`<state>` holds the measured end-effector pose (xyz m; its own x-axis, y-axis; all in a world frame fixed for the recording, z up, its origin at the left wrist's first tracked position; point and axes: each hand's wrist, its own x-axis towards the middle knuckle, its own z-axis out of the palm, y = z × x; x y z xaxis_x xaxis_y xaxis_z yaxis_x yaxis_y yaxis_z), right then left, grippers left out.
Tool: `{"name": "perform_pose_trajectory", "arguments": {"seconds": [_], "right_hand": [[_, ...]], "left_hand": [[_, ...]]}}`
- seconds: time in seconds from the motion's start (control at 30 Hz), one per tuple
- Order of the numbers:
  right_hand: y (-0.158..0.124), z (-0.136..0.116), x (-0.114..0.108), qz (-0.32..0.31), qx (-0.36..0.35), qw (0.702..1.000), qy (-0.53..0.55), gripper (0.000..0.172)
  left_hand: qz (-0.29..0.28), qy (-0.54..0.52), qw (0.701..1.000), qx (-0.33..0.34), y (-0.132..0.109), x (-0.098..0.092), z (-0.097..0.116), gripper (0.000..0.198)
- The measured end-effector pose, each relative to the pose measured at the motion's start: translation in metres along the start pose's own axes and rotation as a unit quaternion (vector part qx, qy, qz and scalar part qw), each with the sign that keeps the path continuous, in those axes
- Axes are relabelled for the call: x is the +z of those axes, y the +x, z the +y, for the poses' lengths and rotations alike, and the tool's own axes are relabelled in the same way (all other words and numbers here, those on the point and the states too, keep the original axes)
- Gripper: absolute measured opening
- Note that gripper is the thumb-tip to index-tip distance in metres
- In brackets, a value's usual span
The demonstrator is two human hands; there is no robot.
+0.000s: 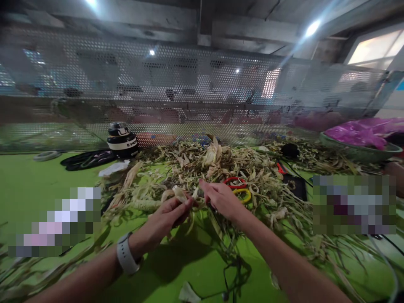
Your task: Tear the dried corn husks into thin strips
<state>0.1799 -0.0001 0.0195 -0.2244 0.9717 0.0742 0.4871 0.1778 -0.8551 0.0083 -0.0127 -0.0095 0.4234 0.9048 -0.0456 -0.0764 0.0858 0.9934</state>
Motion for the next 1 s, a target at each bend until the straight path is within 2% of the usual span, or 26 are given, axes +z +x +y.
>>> {"name": "perform_pose_trajectory", "arguments": {"seconds": [0.07,0.17,0.27,0.33,0.47,0.57,0.67,0.8,0.87,1.0], "right_hand": [[0.004,0.003,0.000,-0.048,-0.004,0.999,0.008,0.051],[0.003,0.003,0.002,-0.078,-0.043,0.996,0.011,0.046],[0.000,0.001,0.003,-0.116,-0.068,0.991,0.021,0.041],[0.000,0.001,0.004,-0.098,-0.078,0.992,0.035,0.039],[0.003,0.005,0.010,-0.020,-0.055,0.995,0.080,0.041],[0.004,0.008,0.010,-0.016,-0.049,0.995,0.082,0.043],[0.004,0.008,0.006,-0.045,-0.048,0.997,0.042,0.037],[0.001,0.002,0.003,-0.070,-0.111,0.991,0.035,0.023],[0.000,0.000,0.005,-0.113,-0.118,0.983,0.084,0.024],[-0.001,0.000,0.008,-0.166,-0.055,0.959,0.225,0.024]], "left_hand": [[-0.023,0.018,0.999,0.020,0.000,0.003,0.002,0.032],[-0.051,0.032,0.997,0.052,0.000,0.005,0.004,0.029],[-0.058,0.040,0.996,0.057,0.002,0.003,0.004,0.030],[-0.047,0.045,0.996,0.057,0.002,0.000,0.003,0.029],[-0.019,0.063,0.997,0.046,0.002,-0.004,0.005,0.031],[-0.011,0.076,0.997,0.031,0.002,-0.006,0.003,0.035],[-0.051,0.105,0.993,0.019,0.003,-0.010,0.000,0.039],[-0.105,0.135,0.985,0.019,0.003,-0.012,-0.003,0.040],[-0.128,0.150,0.980,0.007,0.003,-0.011,-0.003,0.040],[-0.171,0.150,0.974,0.001,0.000,-0.008,-0.004,0.037]]}}
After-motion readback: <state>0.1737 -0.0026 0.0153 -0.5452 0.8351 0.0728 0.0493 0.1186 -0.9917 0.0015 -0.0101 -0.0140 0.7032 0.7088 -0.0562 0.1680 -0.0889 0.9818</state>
